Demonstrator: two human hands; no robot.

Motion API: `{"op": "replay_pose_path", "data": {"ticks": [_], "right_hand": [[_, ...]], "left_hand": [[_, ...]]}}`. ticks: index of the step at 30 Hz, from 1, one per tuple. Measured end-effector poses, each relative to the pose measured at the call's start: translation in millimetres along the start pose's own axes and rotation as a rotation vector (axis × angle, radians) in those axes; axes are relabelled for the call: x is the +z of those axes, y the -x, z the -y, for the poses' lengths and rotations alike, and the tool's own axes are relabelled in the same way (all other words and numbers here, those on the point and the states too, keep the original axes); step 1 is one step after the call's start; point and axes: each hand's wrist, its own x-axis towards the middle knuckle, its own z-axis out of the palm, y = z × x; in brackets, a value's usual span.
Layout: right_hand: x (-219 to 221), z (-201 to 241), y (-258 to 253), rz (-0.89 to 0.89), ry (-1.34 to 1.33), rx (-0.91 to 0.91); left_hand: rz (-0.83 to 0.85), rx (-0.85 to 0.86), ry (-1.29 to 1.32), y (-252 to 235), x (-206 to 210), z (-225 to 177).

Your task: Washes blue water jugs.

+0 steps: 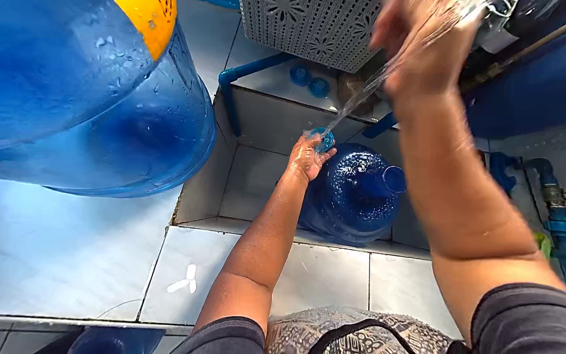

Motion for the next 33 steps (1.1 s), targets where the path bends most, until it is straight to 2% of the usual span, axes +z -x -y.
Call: {"op": "replay_pose_path", "data": {"ticks": [3, 5, 8, 13, 18, 23, 27, 33], "right_hand": [[-1, -63, 86, 0.079, 0.306, 0.201], [-13, -99, 110, 0.127, 0.632, 0.220], [-25, -125, 121, 0.220, 0.836, 0.076], [-20, -124, 120, 0.312, 1.094, -0.140], [-28, -134, 125, 0.220, 0.952, -0.341], [-25, -126, 122, 0.304, 1.023, -0.154], [-20, -120, 122, 0.284, 0.935, -0.142], [-38, -125, 127, 0.381, 1.055, -0.214]], "left_hand": [[0.020, 0.082, 0.060, -1, -6, 6], [0.005, 0.111, 0.023, 0, -5, 7], [-0.031, 0.080, -0.057, 2, -8, 9], [-0.053, 0.147, -0.077, 0, -5, 18], [-0.046, 0.163, -0.089, -6, -8, 9], [-0.033, 0.150, -0.154, -5, -7, 9], [-0.040, 0.162, -0.117, -7, -9, 5], [0.015, 0.247, -0.191, -3, -11, 14]]}}
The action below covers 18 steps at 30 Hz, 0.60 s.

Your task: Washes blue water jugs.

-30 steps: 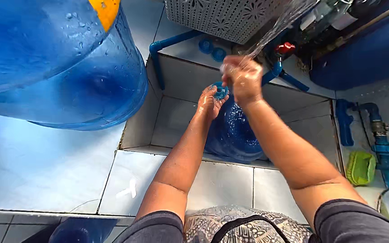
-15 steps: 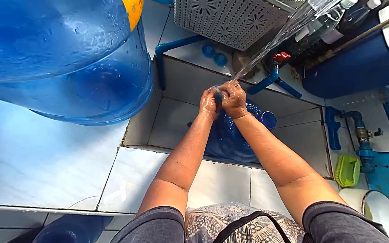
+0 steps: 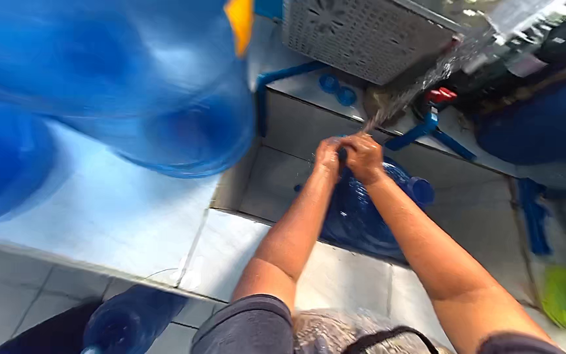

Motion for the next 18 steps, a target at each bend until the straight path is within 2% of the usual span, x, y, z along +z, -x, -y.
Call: {"op": "replay_pose_path", "data": {"ticks": [3, 5, 7, 10, 13, 18], "right_hand": [[-5, 1, -9, 0.170, 0.093, 0.096], [-5, 13, -13, 0.213, 0.027, 0.161], [0, 15, -9, 0.144, -0.169, 0.217], [8, 17, -5, 0.092, -0.484, 0.471], [21, 17, -3, -0.040, -0.725, 0.586], [28, 18, -12, -0.066, -0.887, 0.691]], "left_hand": [[-0.017, 0.020, -0.058, -4, -2, -1], [-0.065, -0.012, -0.062, -10, -5, -4], [-0.099, -0.066, -0.008, -7, -5, -8], [-0.112, -0.135, 0.108, 0, -6, -16], [-0.099, -0.166, 0.152, 0, -7, -14], [-0.126, -0.135, 0.186, -3, -9, -15]]}}
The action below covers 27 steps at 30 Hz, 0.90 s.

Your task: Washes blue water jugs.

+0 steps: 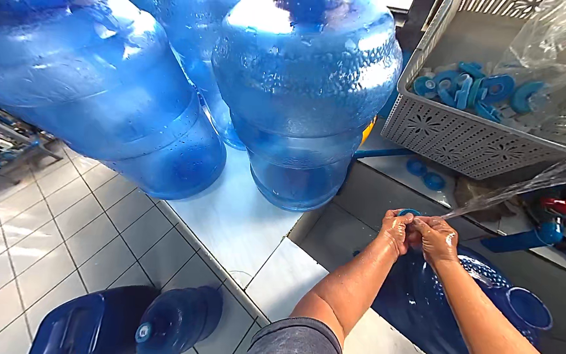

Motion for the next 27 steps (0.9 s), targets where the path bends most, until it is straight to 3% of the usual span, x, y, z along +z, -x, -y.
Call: {"op": "replay_pose_path", "data": {"ticks": [8, 12, 14, 17, 24, 27], "right_hand": [[12, 21, 7, 0.007, 0.093, 0.039], [13, 35, 13, 0.064, 0.454, -0.049], [7, 25, 13, 0.074, 0.553, -0.189], [-4, 9, 9, 0.034, 0.509, -0.386], [6, -21, -1, -0.067, 0.009, -0.263], [5, -15, -6, -0.012, 0.182, -0.288]], "left_hand": [[-0.020, 0.098, -0.060, 11, 4, -15], [-0.073, 0.187, -0.187, 3, 0, -9], [-0.035, 0.188, -0.152, -3, -3, -1], [-0.052, 0.111, -0.035, 0, 8, -3], [-0.035, 0.028, 0.024, 0, 6, -9], [-0.036, 0.049, 0.035, -6, 3, -2]]}}
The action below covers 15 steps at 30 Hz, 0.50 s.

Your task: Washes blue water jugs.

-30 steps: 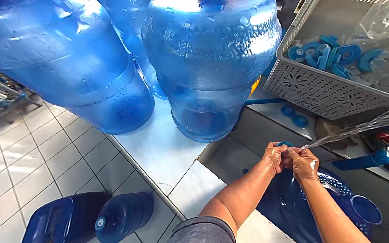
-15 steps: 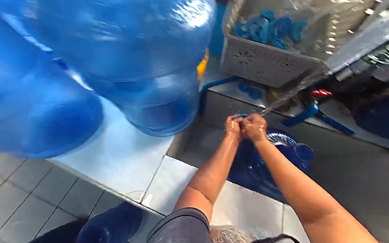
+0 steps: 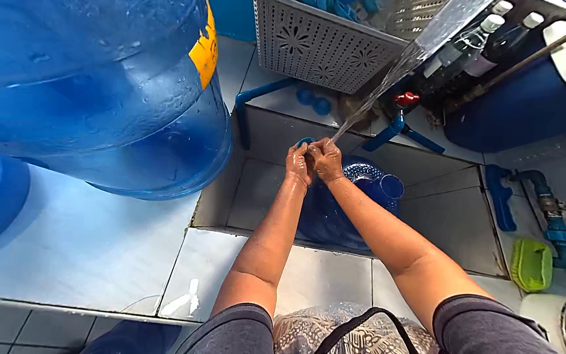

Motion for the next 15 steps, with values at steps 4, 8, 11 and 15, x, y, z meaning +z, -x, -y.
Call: {"op": "replay_pose_path", "data": {"ticks": [4, 8, 11, 15], "right_hand": [[-15, 20, -14, 0.119, 0.263, -0.004], [-14, 19, -9, 0.223, 0.150, 0.233], [-8, 18, -4, 0.196, -0.040, 0.290], [-4, 15, 2, 0.106, 0.025, 0.133]], "left_hand": [[0.039, 0.048, -0.025, 8, 1, -7], [0.073, 0.080, -0.292, 20, 0, -7], [0.107, 0.113, -0.227, 7, -3, -1], [0.124, 0.142, -0.244, 4, -2, 2]]}}
